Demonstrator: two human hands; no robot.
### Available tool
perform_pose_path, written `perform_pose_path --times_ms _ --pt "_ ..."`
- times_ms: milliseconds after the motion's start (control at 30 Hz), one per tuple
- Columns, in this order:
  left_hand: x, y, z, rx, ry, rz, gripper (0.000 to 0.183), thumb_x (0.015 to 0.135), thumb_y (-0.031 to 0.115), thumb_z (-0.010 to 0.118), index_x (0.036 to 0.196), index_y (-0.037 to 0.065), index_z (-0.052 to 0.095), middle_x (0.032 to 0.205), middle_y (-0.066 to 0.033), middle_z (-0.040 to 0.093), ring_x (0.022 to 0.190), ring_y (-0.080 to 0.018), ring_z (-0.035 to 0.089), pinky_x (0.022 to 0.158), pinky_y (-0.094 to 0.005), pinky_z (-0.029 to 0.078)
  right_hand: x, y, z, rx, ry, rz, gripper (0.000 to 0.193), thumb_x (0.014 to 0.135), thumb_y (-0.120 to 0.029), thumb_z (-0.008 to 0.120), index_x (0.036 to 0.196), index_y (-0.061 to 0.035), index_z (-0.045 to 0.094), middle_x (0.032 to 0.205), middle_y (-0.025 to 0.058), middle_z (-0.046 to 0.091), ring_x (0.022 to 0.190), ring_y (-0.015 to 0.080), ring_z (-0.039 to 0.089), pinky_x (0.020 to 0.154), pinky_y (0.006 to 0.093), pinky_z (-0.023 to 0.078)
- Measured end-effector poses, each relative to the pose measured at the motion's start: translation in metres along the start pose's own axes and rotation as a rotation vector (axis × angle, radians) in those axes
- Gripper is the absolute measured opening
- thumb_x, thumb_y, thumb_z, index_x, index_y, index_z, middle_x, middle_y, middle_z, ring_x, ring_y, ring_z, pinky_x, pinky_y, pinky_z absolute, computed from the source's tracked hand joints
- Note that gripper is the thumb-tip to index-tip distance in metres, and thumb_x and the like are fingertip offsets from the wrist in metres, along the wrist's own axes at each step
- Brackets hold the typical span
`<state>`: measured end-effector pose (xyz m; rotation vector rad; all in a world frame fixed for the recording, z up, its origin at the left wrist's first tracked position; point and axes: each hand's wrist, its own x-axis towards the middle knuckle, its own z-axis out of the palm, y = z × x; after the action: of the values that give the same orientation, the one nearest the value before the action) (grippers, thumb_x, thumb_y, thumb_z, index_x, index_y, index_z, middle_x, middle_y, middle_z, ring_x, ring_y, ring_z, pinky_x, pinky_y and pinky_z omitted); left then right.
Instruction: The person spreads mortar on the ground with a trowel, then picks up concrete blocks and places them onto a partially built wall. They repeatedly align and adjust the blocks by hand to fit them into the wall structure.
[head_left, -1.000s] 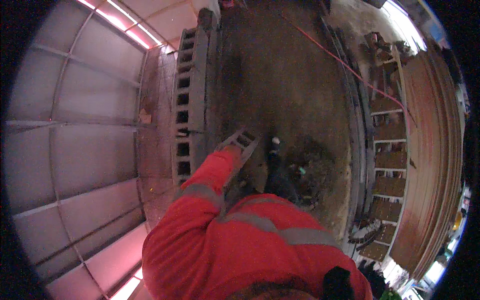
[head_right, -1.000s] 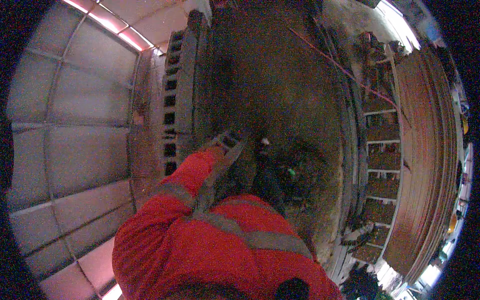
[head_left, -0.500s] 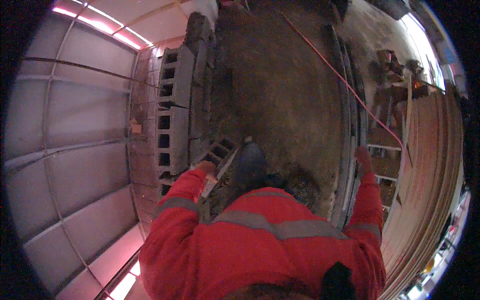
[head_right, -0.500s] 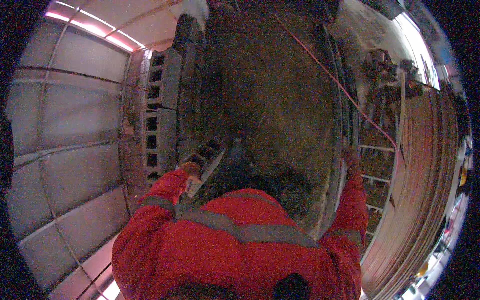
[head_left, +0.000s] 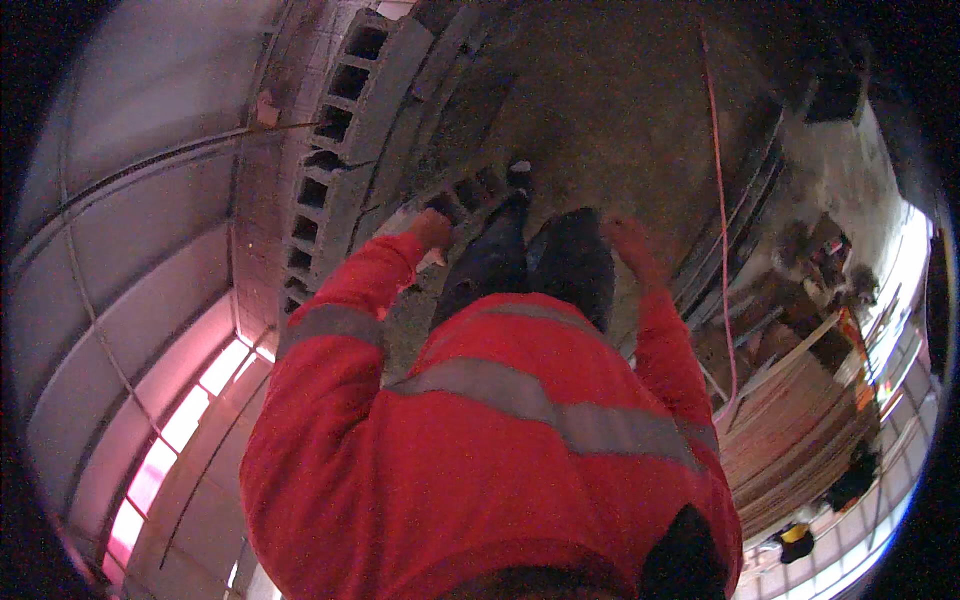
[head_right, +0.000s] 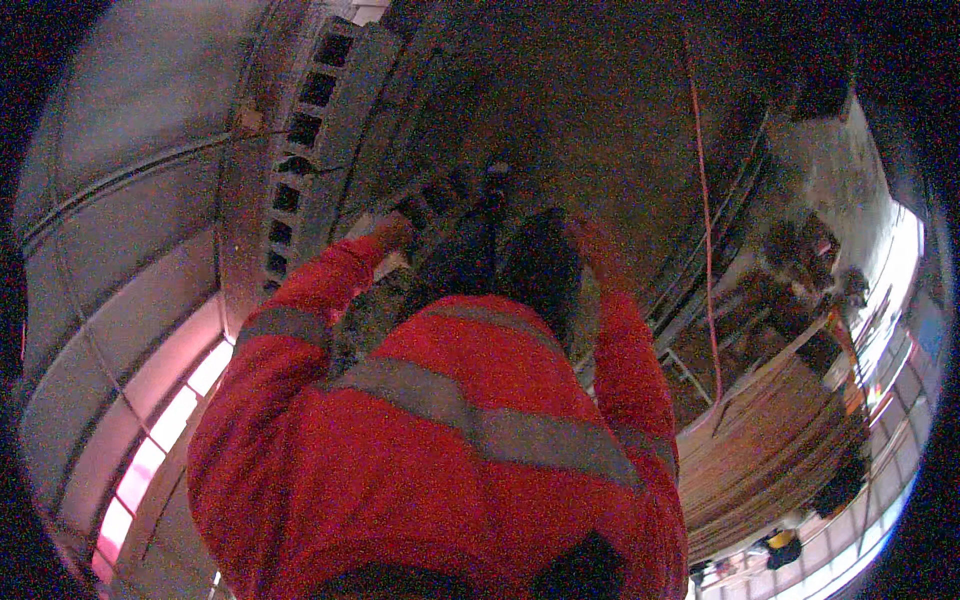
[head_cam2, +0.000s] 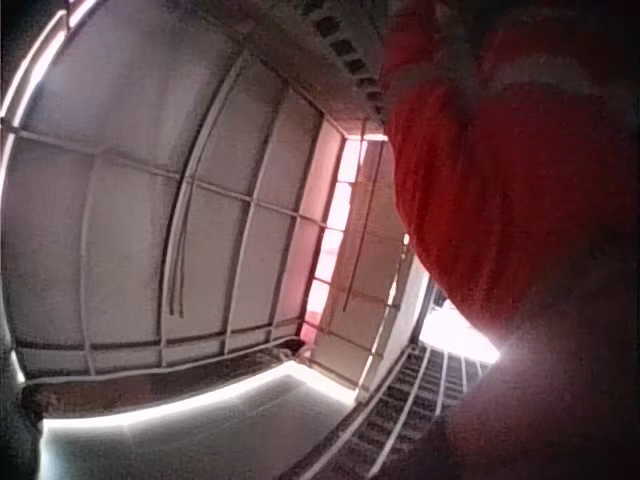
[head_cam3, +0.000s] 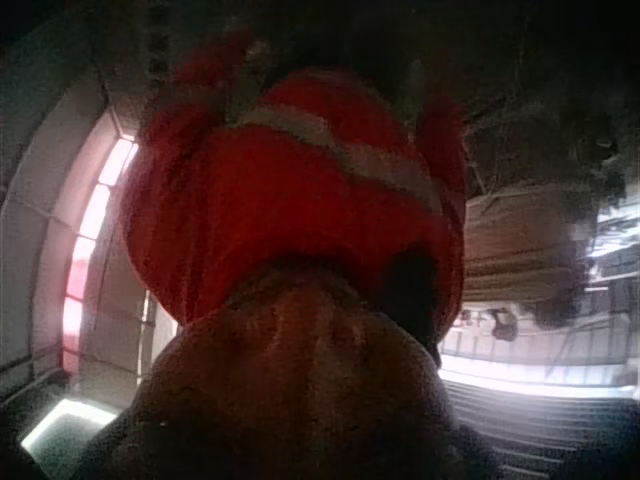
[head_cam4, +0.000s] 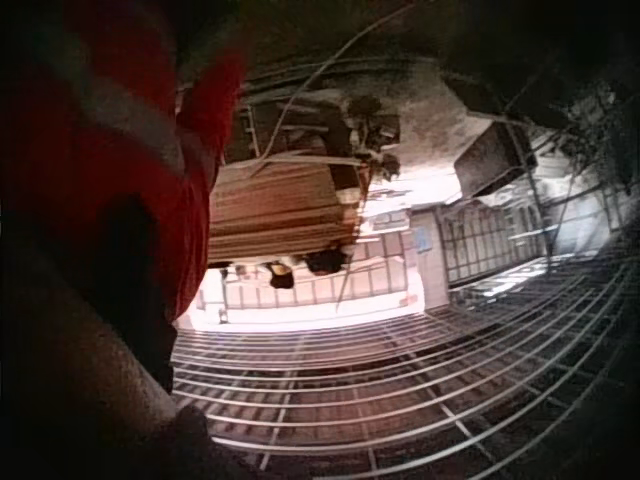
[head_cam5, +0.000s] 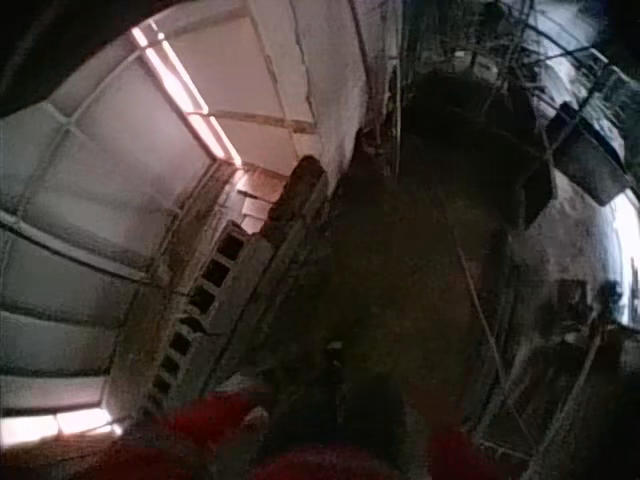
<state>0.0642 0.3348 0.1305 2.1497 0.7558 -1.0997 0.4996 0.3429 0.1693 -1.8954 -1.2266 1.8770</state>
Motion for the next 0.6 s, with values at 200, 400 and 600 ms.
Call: perform_pose_path --times_ms 200,400,600 --pt "-0.018 0.016 -0.220 -0.007 -0.025 -0.023 0.048 0.050 0.045 0.080 0.081 0.008 0.071 0.082 -0.0081 0.067 0.081 -0.0269 0.062 0.082 -0.0334 0.045 0.171 -0.090 0.005 -0.456 -0.207 -0.270 0.045 0.082 -0.041 0.060 0.108 -0.0052 0.062 0.099 0.0127 0.064 0.089 0.0210 0.061 0.079 0.0330 0.046" --pt "0.006 0.028 -0.335 -0.288 0.178 -0.214 0.049 0.043 0.040 0.083 0.077 0.007 0.072 0.080 -0.0081 0.067 0.082 -0.0278 0.061 0.084 -0.0313 0.043 0.296 -0.147 -0.072 -0.616 -0.614 -0.025 0.047 0.079 -0.040 0.063 0.110 -0.0036 0.060 0.098 0.0120 0.064 0.086 0.0198 0.059 0.077 0.0347 0.047" --pt "-0.039 0.017 -0.475 -0.249 0.089 -0.040 0.037 0.049 0.032 0.077 0.076 0.007 0.069 0.075 -0.0092 0.066 0.073 -0.0271 0.061 0.071 -0.0350 0.047 0.266 -0.242 -0.136 -0.066 -0.875 -0.145 0.040 0.078 -0.029 0.062 0.107 -0.0020 0.060 0.092 0.0057 0.063 0.078 0.0178 0.057 0.069 0.0343 0.047"
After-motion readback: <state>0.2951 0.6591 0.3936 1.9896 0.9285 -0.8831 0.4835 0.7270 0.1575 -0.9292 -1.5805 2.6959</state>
